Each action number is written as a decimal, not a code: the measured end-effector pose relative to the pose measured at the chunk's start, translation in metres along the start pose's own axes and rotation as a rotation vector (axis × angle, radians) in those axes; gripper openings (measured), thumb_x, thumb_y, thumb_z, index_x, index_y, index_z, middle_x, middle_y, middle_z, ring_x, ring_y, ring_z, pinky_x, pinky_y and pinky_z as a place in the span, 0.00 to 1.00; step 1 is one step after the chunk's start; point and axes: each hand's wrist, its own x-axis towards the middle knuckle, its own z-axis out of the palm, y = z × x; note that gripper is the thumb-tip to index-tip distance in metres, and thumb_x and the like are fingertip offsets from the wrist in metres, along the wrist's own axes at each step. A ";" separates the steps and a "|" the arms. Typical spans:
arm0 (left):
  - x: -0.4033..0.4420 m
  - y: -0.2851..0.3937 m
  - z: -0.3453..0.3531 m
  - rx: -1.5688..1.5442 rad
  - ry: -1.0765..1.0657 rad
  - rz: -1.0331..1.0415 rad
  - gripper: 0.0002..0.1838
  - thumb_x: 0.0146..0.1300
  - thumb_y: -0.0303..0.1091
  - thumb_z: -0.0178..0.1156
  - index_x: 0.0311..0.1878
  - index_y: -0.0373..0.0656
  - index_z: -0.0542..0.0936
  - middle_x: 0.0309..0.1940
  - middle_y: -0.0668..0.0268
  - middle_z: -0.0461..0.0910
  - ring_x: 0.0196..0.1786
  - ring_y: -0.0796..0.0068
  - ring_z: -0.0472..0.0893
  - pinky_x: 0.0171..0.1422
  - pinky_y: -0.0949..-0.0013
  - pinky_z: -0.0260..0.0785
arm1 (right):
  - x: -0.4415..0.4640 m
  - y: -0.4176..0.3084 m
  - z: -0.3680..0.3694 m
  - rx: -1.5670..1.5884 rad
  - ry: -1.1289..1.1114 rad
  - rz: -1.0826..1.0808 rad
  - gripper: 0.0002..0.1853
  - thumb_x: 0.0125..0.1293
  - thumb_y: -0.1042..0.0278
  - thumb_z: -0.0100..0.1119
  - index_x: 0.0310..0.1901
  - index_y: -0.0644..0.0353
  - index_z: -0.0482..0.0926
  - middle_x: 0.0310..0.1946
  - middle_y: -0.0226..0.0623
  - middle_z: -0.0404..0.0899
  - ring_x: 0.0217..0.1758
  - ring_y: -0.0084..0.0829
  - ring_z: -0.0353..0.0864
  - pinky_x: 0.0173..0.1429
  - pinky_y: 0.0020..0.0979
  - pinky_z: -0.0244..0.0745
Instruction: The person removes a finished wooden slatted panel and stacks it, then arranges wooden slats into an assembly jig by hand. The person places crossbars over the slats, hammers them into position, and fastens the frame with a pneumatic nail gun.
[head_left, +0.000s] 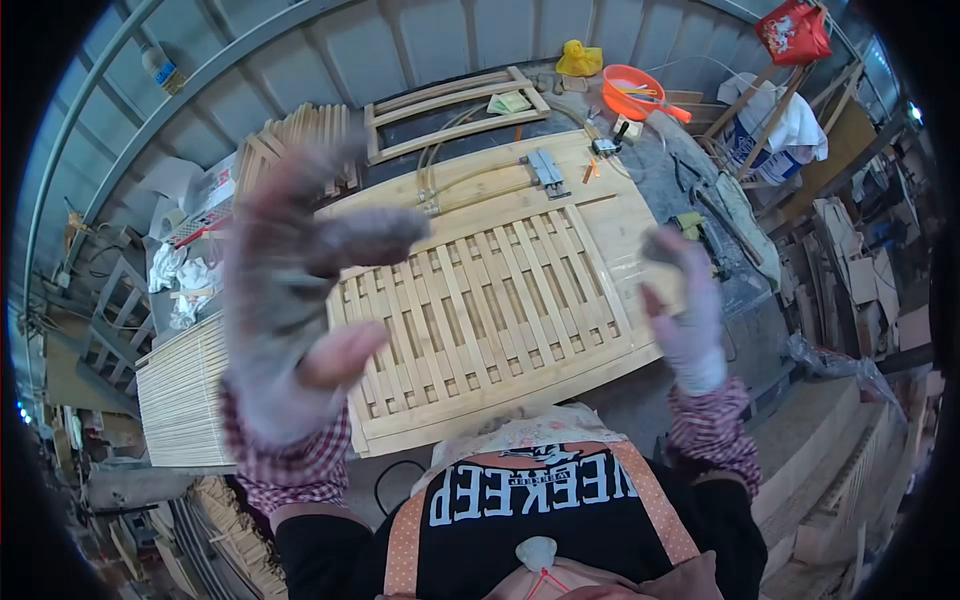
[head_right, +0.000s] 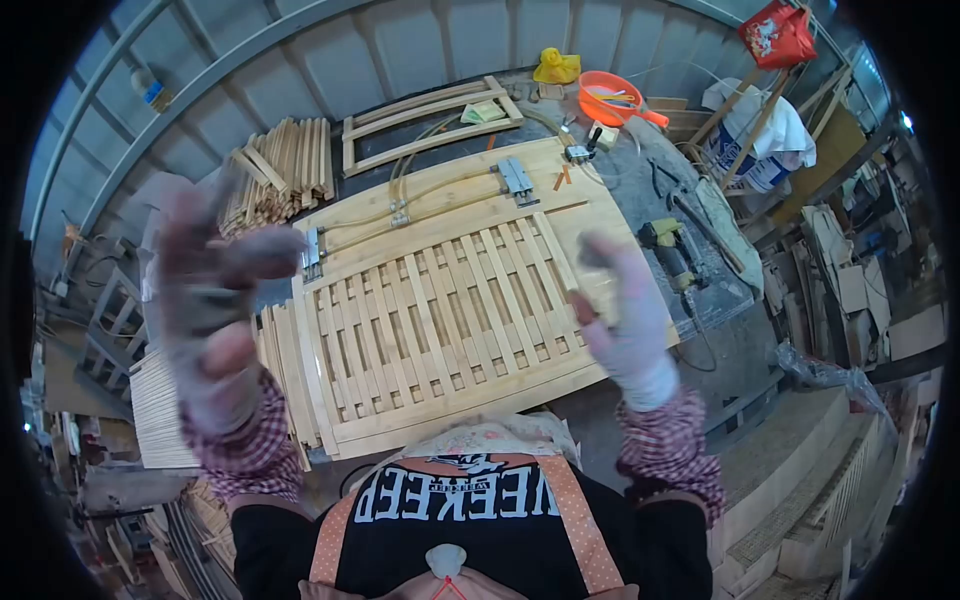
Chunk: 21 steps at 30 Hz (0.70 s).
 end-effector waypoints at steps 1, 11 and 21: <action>-0.053 -0.003 0.034 -0.034 0.025 -0.168 0.33 0.60 0.38 0.64 0.66 0.41 0.63 0.64 0.52 0.66 0.49 0.59 0.80 0.55 0.65 0.75 | -0.067 0.022 0.002 -0.044 -0.056 0.083 0.29 0.50 0.77 0.61 0.58 0.64 0.69 0.44 0.42 0.76 0.43 0.35 0.78 0.49 0.32 0.73; -0.335 -0.131 0.190 0.091 -0.134 -1.300 0.14 0.65 0.41 0.55 0.45 0.40 0.77 0.34 0.65 0.79 0.37 0.68 0.77 0.44 0.70 0.68 | -0.135 0.211 0.049 -0.141 -0.673 0.433 0.10 0.56 0.66 0.57 0.39 0.57 0.77 0.30 0.36 0.81 0.31 0.36 0.80 0.38 0.32 0.74; -0.363 -0.080 0.194 -0.055 0.835 -2.072 0.12 0.63 0.35 0.52 0.35 0.36 0.80 0.23 0.61 0.82 0.24 0.70 0.80 0.30 0.75 0.70 | 0.089 0.409 0.060 -0.100 0.149 0.474 0.20 0.62 0.60 0.52 0.52 0.62 0.76 0.40 0.39 0.81 0.39 0.36 0.77 0.48 0.32 0.72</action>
